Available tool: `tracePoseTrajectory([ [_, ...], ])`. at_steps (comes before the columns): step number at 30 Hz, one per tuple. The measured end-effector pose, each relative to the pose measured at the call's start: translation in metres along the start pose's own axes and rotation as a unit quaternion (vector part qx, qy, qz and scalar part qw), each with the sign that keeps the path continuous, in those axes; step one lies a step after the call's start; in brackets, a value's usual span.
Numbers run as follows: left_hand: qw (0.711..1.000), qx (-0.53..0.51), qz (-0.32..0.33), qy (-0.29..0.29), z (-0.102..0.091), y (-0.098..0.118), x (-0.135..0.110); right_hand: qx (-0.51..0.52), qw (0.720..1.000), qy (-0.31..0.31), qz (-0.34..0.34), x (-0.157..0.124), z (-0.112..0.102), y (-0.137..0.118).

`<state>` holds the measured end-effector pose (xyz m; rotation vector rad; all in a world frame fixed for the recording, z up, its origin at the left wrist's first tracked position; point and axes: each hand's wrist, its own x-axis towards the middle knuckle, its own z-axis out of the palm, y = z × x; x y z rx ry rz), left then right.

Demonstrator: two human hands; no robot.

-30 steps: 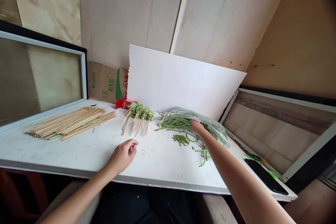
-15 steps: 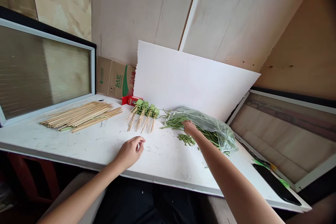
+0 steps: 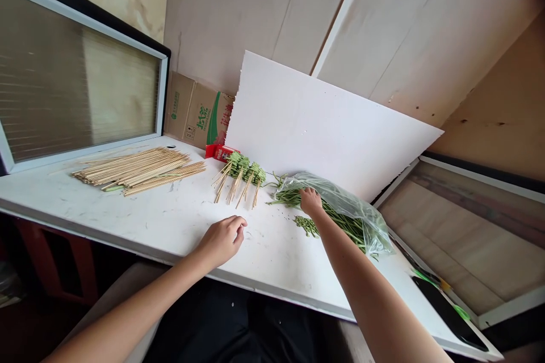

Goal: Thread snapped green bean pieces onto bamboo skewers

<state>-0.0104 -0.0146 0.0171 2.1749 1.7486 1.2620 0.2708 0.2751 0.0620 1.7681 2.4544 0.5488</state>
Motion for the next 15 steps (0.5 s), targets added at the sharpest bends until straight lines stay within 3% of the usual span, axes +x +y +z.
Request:
tracePoseTrajectory([
  [15,1.0,0.008,0.006,0.001,0.003,-0.003,0.0,0.026,0.998,0.019,0.044,0.004,0.005,0.009],
])
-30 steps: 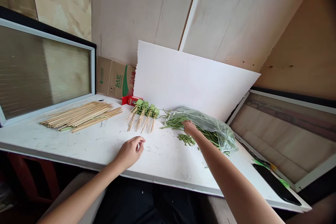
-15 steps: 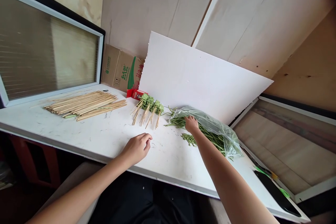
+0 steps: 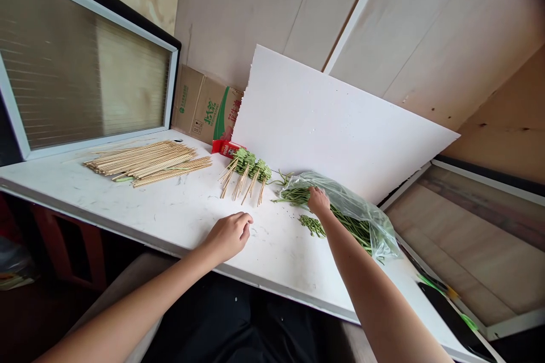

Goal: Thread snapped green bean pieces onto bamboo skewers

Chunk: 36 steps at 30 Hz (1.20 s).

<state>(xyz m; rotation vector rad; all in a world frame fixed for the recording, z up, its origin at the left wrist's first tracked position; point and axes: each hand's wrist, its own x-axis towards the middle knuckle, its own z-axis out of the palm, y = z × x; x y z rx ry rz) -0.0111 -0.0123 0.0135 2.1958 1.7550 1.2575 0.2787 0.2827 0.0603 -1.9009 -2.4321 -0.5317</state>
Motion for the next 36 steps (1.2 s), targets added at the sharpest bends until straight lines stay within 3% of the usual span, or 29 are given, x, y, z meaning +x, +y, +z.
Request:
tracePoseTrajectory([
  [15,1.0,0.003,0.009,-0.001,-0.001,0.0,0.001,-0.008,0.998,0.001,-0.063,-0.005,-0.011,0.007],
  [21,1.0,0.003,0.012,-0.005,-0.001,-0.001,-0.002,-0.016,0.999,0.012,-0.026,-0.002,-0.021,0.011],
  [27,1.0,0.01,0.013,-0.014,0.0,-0.002,-0.002,-0.019,0.999,0.0,0.036,0.008,-0.05,0.034],
  [36,1.0,0.015,0.02,-0.013,0.001,-0.004,-0.003,-0.019,0.997,0.055,0.059,0.011,-0.116,0.065],
])
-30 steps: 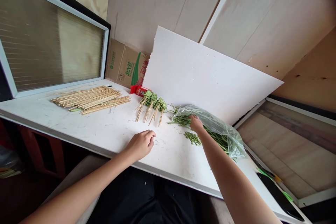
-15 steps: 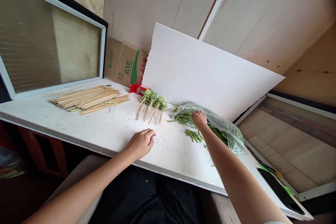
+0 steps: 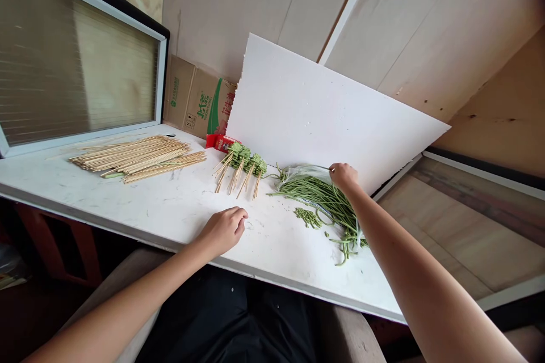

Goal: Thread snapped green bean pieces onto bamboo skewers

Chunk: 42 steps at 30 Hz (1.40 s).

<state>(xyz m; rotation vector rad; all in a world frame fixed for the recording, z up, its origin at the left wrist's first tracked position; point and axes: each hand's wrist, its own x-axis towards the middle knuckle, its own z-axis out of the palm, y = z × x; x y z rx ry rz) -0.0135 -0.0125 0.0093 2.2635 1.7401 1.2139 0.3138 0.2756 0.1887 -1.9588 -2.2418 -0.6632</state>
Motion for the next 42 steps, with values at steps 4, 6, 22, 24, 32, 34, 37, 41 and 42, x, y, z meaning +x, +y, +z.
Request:
tracePoseTrajectory([
  [4,1.0,-0.001,-0.003,0.006,-0.001,0.001,0.0,0.017,0.999,0.042,0.018,0.008,-0.031,0.006],
  [6,1.0,0.0,-0.003,0.008,-0.001,0.001,0.0,0.039,0.996,0.083,0.025,0.012,-0.046,0.009],
  [22,0.999,-0.01,0.017,0.036,-0.015,0.01,0.001,0.22,0.931,0.282,-0.076,-0.027,-0.166,-0.024],
  [24,0.997,-0.006,0.043,0.067,-0.028,0.02,0.003,0.276,0.909,0.301,-0.087,-0.044,-0.166,-0.039],
  [32,0.988,0.016,0.147,0.054,-0.064,0.092,-0.007,0.582,0.809,0.054,-0.066,-0.16,-0.118,-0.086],
  [34,0.987,0.039,0.156,0.021,-0.047,0.102,-0.015,0.62,0.783,0.037,-0.025,-0.186,-0.094,-0.091],
  [37,0.98,0.098,0.168,-0.028,-0.017,0.104,-0.025,0.665,0.747,0.003,0.006,-0.214,-0.06,-0.091],
  [41,0.979,0.108,0.165,-0.049,-0.004,0.094,-0.025,0.701,0.712,-0.022,0.035,-0.235,-0.03,-0.089],
  [42,0.982,0.096,0.157,-0.039,-0.005,0.091,-0.022,0.708,0.705,-0.029,0.033,-0.238,-0.025,-0.091],
])
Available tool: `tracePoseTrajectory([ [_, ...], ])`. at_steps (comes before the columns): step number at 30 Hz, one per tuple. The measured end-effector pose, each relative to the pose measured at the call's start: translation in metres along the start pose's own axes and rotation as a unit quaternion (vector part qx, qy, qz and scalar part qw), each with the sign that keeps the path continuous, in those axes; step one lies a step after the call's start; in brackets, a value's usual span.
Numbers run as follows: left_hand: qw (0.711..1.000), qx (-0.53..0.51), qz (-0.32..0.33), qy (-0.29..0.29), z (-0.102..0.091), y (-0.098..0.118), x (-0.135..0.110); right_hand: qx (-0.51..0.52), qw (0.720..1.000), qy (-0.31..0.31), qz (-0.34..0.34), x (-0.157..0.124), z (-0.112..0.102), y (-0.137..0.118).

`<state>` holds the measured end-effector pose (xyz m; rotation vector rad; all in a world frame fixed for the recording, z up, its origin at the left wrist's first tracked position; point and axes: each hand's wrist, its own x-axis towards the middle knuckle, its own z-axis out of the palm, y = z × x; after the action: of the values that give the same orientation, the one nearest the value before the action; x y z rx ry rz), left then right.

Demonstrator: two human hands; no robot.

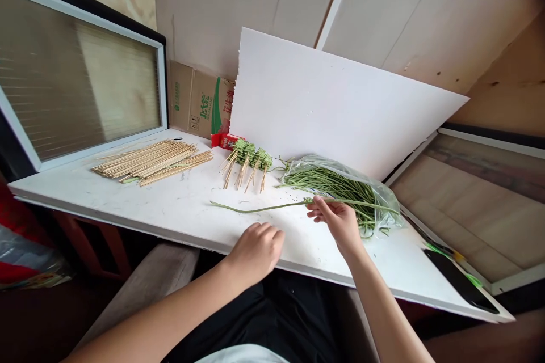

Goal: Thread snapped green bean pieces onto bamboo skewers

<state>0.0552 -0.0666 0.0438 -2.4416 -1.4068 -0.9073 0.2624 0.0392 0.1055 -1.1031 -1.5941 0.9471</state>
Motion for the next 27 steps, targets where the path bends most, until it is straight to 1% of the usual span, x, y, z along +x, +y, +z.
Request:
tracePoseTrajectory([
  [4,0.996,-0.046,-0.044,0.07,-0.007,-0.014,0.022,0.027,0.999,-0.042,0.0,-0.009,0.014,0.015],
  [7,0.991,-0.079,-0.062,0.091,0.002,-0.02,0.043,0.02,0.997,-0.077,-0.012,-0.014,0.028,0.024],
  [9,0.989,-0.104,-0.067,0.074,0.014,-0.024,0.051,-0.001,0.996,-0.084,-0.027,-0.017,0.034,0.03],
  [11,0.989,-0.124,-0.075,0.039,0.024,-0.028,0.053,-0.018,0.996,-0.079,-0.033,-0.019,0.036,0.035],
  [14,0.987,-0.119,-0.103,0.018,0.03,-0.038,0.045,0.014,0.999,-0.045,-0.003,-0.019,0.029,0.039],
  [17,0.986,-0.108,-0.126,0.02,0.023,-0.052,0.035,0.115,0.993,0.012,0.026,-0.017,0.016,0.039],
  [20,0.984,-0.114,-0.137,-0.003,0.009,-0.066,0.032,0.175,0.983,0.05,0.019,-0.015,0.003,0.039],
  [23,0.98,-0.132,-0.143,-0.033,-0.003,-0.076,0.032,0.173,0.984,0.048,0.018,-0.016,-0.003,0.04],
  [27,0.97,-0.171,-0.164,-0.056,-0.009,-0.076,0.032,0.152,0.988,0.04,0.011,-0.02,0.002,0.04],
])
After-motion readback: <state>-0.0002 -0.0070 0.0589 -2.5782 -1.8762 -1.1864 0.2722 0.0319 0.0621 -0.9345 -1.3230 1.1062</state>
